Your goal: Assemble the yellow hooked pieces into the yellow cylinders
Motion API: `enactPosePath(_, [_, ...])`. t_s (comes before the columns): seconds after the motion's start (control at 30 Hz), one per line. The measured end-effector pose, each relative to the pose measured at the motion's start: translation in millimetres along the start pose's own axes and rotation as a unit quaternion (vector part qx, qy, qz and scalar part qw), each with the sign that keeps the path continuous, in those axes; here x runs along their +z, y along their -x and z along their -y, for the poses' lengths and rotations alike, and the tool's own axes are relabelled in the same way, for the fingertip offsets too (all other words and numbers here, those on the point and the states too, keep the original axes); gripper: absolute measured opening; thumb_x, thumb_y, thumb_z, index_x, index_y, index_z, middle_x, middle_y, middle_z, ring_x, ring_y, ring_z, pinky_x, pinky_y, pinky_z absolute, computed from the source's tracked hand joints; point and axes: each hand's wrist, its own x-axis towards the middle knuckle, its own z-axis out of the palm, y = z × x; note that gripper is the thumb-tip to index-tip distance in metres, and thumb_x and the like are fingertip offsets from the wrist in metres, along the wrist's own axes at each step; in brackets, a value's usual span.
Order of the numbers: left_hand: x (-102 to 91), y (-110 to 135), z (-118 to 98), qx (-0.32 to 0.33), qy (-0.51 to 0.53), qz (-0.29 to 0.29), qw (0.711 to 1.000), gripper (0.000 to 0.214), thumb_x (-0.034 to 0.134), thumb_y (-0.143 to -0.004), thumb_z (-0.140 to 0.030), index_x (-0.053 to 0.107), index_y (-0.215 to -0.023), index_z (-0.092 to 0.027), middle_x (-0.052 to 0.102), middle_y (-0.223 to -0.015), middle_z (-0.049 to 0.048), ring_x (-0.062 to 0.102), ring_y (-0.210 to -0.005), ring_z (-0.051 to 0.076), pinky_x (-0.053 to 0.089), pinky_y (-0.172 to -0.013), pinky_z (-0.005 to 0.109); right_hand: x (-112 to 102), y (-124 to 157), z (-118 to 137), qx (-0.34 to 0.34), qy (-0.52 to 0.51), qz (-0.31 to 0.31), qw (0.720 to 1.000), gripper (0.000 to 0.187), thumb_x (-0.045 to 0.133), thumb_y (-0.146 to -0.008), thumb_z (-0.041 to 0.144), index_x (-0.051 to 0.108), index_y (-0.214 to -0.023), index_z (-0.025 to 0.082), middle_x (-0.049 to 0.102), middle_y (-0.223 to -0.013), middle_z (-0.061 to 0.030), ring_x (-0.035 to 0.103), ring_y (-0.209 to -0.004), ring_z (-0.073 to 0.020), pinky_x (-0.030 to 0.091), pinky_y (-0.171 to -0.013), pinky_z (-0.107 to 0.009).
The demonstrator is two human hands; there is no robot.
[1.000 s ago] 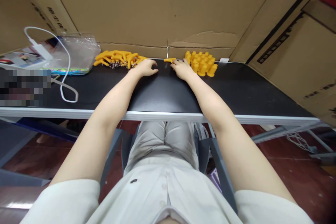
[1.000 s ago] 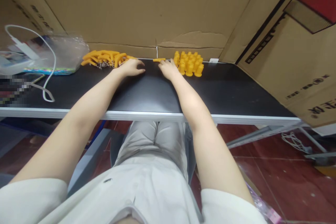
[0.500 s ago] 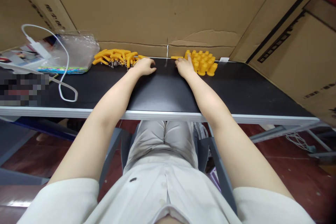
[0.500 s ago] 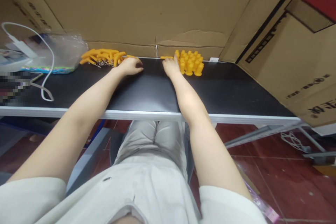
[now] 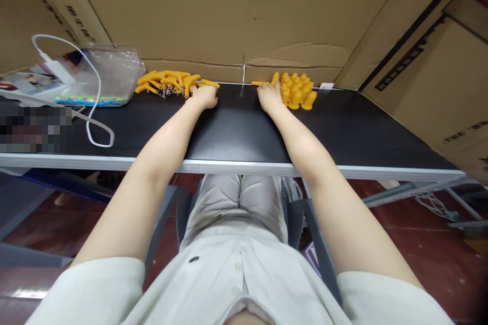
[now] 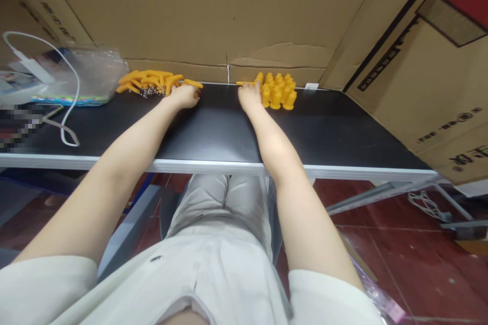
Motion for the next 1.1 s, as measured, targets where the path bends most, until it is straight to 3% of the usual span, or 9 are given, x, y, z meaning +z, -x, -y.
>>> enactPosePath(0.17, [1.3, -2.3, 1.9, -0.002, 0.014, -0.012, 1.0, 0.052, 0.051, -0.106, -0.012, 0.068, -0.156, -0.01, 0.064, -0.162, 0.0218, 0.057, -0.155, 0.039, 0.042, -0.132, 0.06, -8.4, 8.2, 0.6, 0.008, -0.004, 0.014, 1.0, 0.069, 0.017, -0.105, -0.001, 0.071, -0.148, 0.001, 0.069, -0.155, -0.0251, 0.058, -0.154, -0.037, 0.02, -0.141, -0.064])
enactPosePath(0.33, [9.0, -15.8, 10.6, -0.012, 0.024, -0.049, 0.998, 0.053, 0.058, -0.098, -0.015, 0.074, -0.148, -0.016, 0.073, -0.151, 0.0191, 0.065, -0.146, 0.04, 0.048, -0.127, 0.059, -6.9, 9.6, -11.0, -0.002, -0.022, -0.044, 0.999, 0.055, 0.041, -0.105, 0.009, 0.061, -0.156, -0.002, 0.057, -0.166, -0.0293, 0.05, -0.157, -0.0407, 0.017, -0.138, -0.073])
enactPosePath(0.5, [13.1, -26.8, 20.3, 0.0, 0.015, -0.062, 0.998, 0.059, 0.068, -0.084, -0.022, 0.076, -0.142, -0.013, 0.076, -0.14, 0.023, 0.064, -0.141, 0.047, 0.046, -0.126, 0.066, -4.9, 1.6, -29.1, 0.034, -0.041, -0.11, 0.992, 0.046, 0.048, -0.112, 0.027, 0.076, -0.136, 0.0, 0.069, -0.143, -0.0325, 0.056, -0.145, -0.0476, 0.022, -0.124, -0.087])
enactPosePath(0.73, [2.7, -17.5, 11.1, -0.01, -0.018, -0.021, 1.0, 0.057, 0.072, -0.081, -0.018, 0.077, -0.137, -0.011, 0.074, -0.137, 0.0238, 0.066, -0.137, 0.044, 0.055, -0.12, 0.052, -10.7, -5.5, -39.5, 0.06, -0.06, -0.07, 0.994, 0.039, 0.066, -0.11, 0.038, 0.083, -0.121, 0.005, 0.077, -0.129, -0.0288, 0.066, -0.137, -0.0495, 0.022, -0.123, -0.09])
enactPosePath(0.87, [-2.8, -11.0, 6.8, -0.016, -0.011, -0.02, 1.0, 0.065, 0.075, -0.08, -0.016, 0.072, -0.145, -0.01, 0.071, -0.146, 0.025, 0.066, -0.14, 0.046, 0.055, -0.12, 0.052, -15.7, -4.9, -34.0, 0.058, -0.083, -0.059, 0.993, 0.038, 0.066, -0.111, 0.04, 0.081, -0.117, 0.005, 0.079, -0.12, -0.0271, 0.071, -0.13, -0.0505, 0.024, -0.121, -0.091])
enactPosePath(0.97, [-3.9, -9.0, 8.1, -0.025, 0.026, -0.052, 0.998, 0.071, 0.075, -0.086, -0.019, 0.062, -0.154, -0.008, 0.066, -0.153, 0.0273, 0.063, -0.145, 0.047, 0.054, -0.122, 0.053, -21.2, -2.1, -25.7, 0.044, -0.097, -0.032, 0.994, 0.033, 0.063, -0.111, 0.031, 0.08, -0.12, 0.005, 0.079, -0.124, -0.0274, 0.07, -0.133, -0.0478, 0.028, -0.124, -0.084])
enactPosePath(1.1, [-8.2, -6.5, 10.6, -0.026, 0.113, -0.15, 0.982, 0.07, 0.072, -0.092, -0.029, 0.054, -0.158, -0.016, 0.063, -0.156, 0.0247, 0.06, -0.147, 0.048, 0.051, -0.121, 0.057, -22.8, -1.3, -17.9, 0.023, -0.145, -0.042, 0.988, 0.03, 0.067, -0.104, 0.029, 0.079, -0.125, 0.011, 0.079, -0.126, -0.024, 0.069, -0.132, -0.0464, 0.042, -0.118, -0.076])
